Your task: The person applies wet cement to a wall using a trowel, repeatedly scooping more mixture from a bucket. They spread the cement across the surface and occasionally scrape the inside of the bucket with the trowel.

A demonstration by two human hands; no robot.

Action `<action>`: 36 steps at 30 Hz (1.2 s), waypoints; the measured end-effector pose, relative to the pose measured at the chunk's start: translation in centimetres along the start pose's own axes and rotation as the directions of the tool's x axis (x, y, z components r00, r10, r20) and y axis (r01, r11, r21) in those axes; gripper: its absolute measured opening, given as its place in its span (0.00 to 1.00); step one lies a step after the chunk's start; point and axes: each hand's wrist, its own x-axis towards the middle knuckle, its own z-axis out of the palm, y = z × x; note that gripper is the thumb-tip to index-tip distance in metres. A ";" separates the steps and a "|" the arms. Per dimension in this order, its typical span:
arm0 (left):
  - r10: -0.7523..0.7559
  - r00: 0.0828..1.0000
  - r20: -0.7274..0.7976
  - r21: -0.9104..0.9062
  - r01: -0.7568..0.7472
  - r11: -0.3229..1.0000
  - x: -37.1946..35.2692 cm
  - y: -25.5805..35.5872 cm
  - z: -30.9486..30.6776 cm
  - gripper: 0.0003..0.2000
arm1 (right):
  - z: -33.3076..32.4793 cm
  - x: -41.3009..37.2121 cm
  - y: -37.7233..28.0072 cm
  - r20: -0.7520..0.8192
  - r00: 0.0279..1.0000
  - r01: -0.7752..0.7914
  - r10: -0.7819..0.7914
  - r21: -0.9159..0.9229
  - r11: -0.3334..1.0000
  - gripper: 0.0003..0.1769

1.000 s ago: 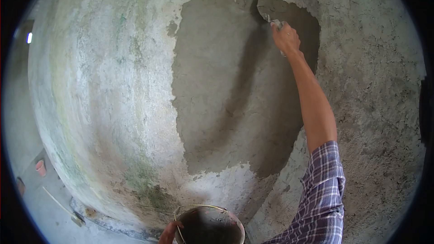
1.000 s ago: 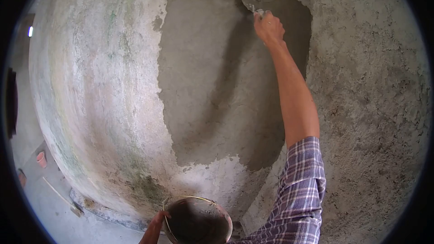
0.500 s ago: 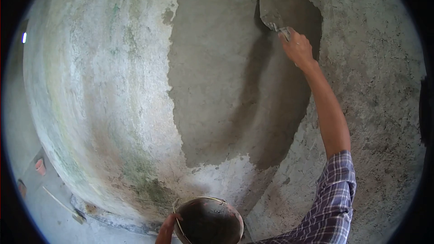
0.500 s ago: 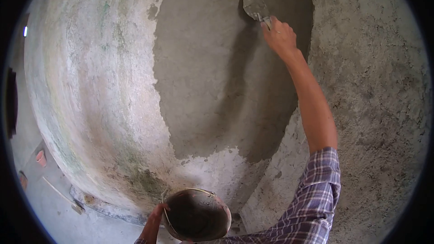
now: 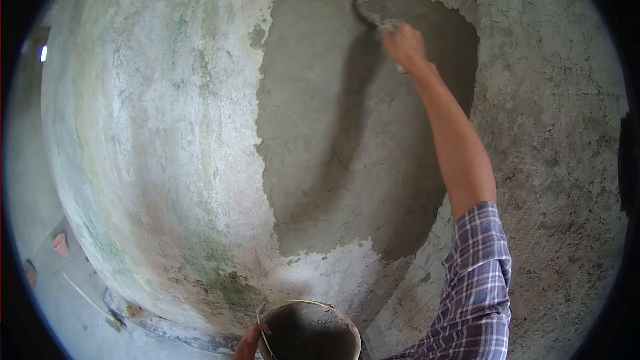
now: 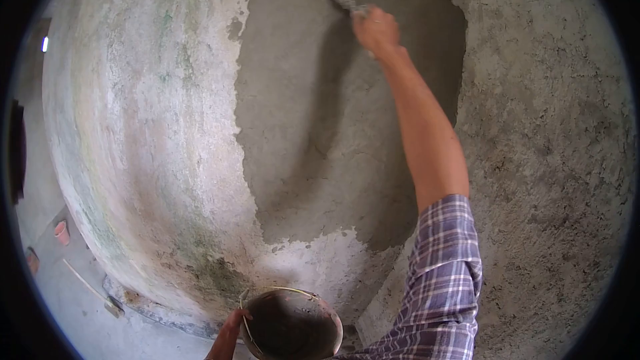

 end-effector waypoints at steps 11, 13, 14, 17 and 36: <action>-0.055 0.997 -0.045 0.108 0.059 0.992 -1.2 1.0 1.1 0.08 | -4.0 -0.8 0.9 0.026 0.999 -0.038 0.034 0.151 0.988 0.31; 0.344 0.937 0.058 0.243 -0.348 0.906 3.7 -3.0 -3.1 0.07 | -3.4 0.0 2.6 -0.112 0.986 -0.117 0.122 0.048 0.992 0.30; 0.346 0.936 0.057 0.246 -0.349 0.904 3.4 -2.4 -2.7 0.07 | -3.2 0.4 2.8 -0.114 0.986 -0.119 0.124 0.050 0.992 0.30; 0.087 0.996 -0.013 0.117 -0.085 0.989 0.5 0.1 0.3 0.07 | -2.0 0.5 3.4 0.009 0.990 -0.137 0.138 -0.078 0.988 0.30; 0.042 0.999 0.009 0.129 -0.043 0.991 -0.8 0.4 1.8 0.09 | 1.3 -0.6 1.2 -0.051 0.961 -0.249 0.273 0.276 0.928 0.27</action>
